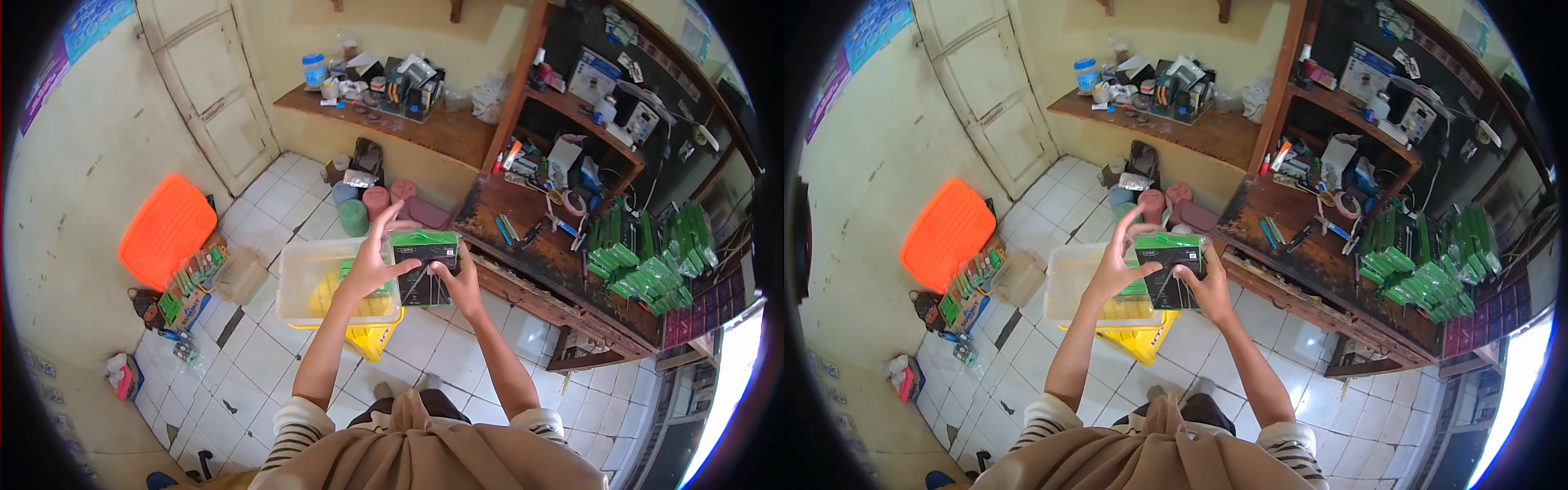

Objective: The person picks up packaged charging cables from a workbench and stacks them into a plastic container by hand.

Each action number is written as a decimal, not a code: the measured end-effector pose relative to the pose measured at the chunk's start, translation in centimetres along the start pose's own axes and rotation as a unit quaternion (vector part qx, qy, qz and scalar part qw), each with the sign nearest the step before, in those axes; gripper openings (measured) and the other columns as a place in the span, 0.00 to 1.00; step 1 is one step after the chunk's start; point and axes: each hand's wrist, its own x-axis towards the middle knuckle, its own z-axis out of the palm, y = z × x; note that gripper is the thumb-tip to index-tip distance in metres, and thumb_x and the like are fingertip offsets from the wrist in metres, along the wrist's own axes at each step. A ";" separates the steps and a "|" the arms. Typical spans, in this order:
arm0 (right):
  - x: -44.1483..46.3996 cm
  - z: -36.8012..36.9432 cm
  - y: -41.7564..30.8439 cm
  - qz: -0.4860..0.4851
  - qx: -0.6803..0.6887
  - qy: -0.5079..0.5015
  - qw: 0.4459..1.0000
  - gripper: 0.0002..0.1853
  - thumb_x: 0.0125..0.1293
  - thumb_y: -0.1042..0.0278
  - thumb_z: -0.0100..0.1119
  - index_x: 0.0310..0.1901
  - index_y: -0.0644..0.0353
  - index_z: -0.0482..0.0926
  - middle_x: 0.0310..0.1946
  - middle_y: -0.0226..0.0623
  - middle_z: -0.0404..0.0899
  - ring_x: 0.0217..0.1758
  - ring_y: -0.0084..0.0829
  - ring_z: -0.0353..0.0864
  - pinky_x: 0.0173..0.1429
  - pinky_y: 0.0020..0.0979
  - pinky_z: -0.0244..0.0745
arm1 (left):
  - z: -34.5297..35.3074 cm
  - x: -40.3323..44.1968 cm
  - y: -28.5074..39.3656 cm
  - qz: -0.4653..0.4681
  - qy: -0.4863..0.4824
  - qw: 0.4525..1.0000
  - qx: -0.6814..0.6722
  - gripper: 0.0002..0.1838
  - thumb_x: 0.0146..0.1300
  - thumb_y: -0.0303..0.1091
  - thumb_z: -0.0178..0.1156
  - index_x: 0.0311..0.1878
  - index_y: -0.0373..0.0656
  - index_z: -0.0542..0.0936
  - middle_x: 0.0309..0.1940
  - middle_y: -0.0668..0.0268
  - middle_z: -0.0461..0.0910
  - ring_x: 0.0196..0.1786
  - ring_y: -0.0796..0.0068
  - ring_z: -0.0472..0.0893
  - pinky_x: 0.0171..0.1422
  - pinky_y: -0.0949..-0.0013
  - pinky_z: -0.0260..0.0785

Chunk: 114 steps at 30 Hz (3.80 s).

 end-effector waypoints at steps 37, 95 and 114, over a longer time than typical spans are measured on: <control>-1.8 16.9 31.5 -0.073 -0.558 -0.320 0.762 0.18 0.46 0.79 0.54 0.41 0.63 0.66 0.39 0.40 0.66 0.46 0.36 0.69 0.47 0.33 0.72 | -8.6 -17.6 -38.6 -0.642 0.206 0.737 -0.044 0.29 0.52 0.24 0.63 0.54 0.41 0.58 0.40 0.54 0.73 0.31 0.68 0.80 0.35 0.69 0.78; -38.8 -6.8 18.3 0.455 -0.394 0.234 0.764 0.08 0.59 0.70 0.50 0.35 0.57 0.79 0.29 0.47 0.79 0.34 0.48 0.78 0.38 0.40 0.73 | 10.0 -22.7 -19.8 -0.129 -0.231 0.960 0.091 0.09 0.57 0.24 0.51 0.41 0.40 0.74 0.35 0.60 0.76 0.41 0.63 0.76 0.48 0.67 0.67; -21.6 -41.2 -6.1 -0.052 -0.321 0.513 0.794 0.12 0.61 0.70 0.54 0.46 0.64 0.72 0.37 0.40 0.70 0.36 0.31 0.73 0.43 0.27 0.69 | 48.2 3.9 2.9 0.093 -0.254 0.940 -0.209 0.09 0.62 0.25 0.51 0.45 0.38 0.73 0.41 0.65 0.74 0.45 0.77 0.75 0.50 0.74 0.67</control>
